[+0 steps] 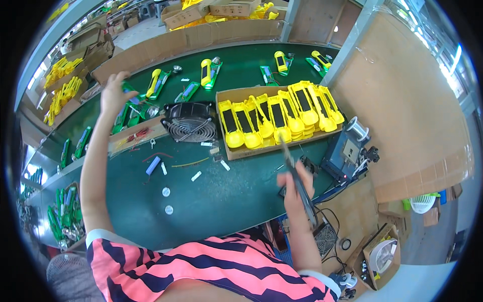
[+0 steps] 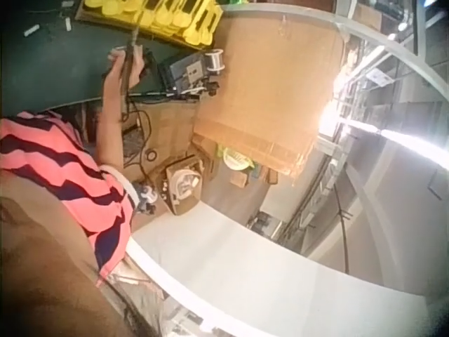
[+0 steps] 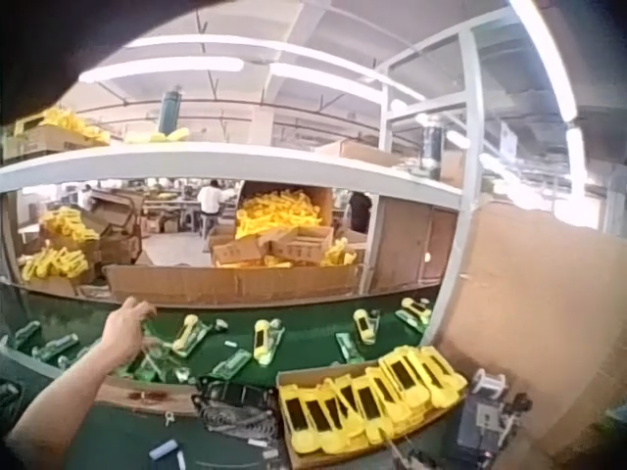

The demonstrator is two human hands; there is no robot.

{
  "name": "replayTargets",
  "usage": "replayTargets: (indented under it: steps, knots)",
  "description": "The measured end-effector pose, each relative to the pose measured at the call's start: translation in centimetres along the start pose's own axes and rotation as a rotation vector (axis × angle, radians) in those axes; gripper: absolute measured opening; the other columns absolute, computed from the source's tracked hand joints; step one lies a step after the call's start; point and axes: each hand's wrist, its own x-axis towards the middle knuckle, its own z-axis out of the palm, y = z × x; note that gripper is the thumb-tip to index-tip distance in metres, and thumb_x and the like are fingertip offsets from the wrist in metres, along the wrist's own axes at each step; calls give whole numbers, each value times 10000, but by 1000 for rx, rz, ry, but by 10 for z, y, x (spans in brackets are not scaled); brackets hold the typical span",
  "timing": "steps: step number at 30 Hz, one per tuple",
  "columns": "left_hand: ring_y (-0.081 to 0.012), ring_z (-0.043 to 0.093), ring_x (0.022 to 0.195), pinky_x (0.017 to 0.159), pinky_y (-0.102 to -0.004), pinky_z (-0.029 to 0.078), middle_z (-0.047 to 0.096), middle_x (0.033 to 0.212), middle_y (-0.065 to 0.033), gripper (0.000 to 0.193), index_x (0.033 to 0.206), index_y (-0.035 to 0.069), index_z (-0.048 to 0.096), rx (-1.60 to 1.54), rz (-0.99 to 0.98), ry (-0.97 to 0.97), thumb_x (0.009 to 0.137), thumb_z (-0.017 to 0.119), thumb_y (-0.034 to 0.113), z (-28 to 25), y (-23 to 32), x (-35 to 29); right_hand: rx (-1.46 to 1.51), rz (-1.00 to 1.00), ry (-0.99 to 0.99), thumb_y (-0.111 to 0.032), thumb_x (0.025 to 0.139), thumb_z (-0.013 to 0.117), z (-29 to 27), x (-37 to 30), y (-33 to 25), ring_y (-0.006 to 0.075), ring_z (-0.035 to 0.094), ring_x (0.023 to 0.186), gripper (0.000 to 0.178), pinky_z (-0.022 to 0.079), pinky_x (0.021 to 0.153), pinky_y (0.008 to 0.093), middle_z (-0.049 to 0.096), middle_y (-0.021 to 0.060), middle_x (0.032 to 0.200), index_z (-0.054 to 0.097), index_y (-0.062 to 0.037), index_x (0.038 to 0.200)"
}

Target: Soldering wires and electronic components onto a circuit board for a flashlight assembly on a production line.

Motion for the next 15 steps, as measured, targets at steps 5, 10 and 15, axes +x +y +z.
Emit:
replayTargets:
  steps: [5, 10, 15]
  knots:
    - [-164, 543, 720, 680, -272, 424, 556, 729, -64, 193, 718, 16, 574, -453, -70, 71, 629, 707, 125, -95, -18, -119, -884, -392, -122, -105, 731, 609, 14, 85, 39, 297, 454, 1063, 426, 197, 1003, 463, 526, 126, 1101, 466, -74, 1131]
    - [-166, 565, 779, 709, -283, 444, 591, 802, -69, 182, 714, 38, 598, -805, -392, -44, 603, 737, 75, -58, 53, -276, -1187, -282, -211, -65, 685, 608, 0, 125, 95, 245, 570, 878, 564, 214, 955, 543, 590, 56, 950, 380, -145, 1195]
    - [-242, 534, 901, 777, -338, 427, 543, 980, -125, 275, 811, 57, 587, -777, -598, -24, 610, 749, 150, -7, 114, -361, -877, -212, -154, 17, 755, 481, 7, 141, 107, 296, 553, 941, 462, 361, 891, 400, 605, 125, 965, 393, -116, 1190]
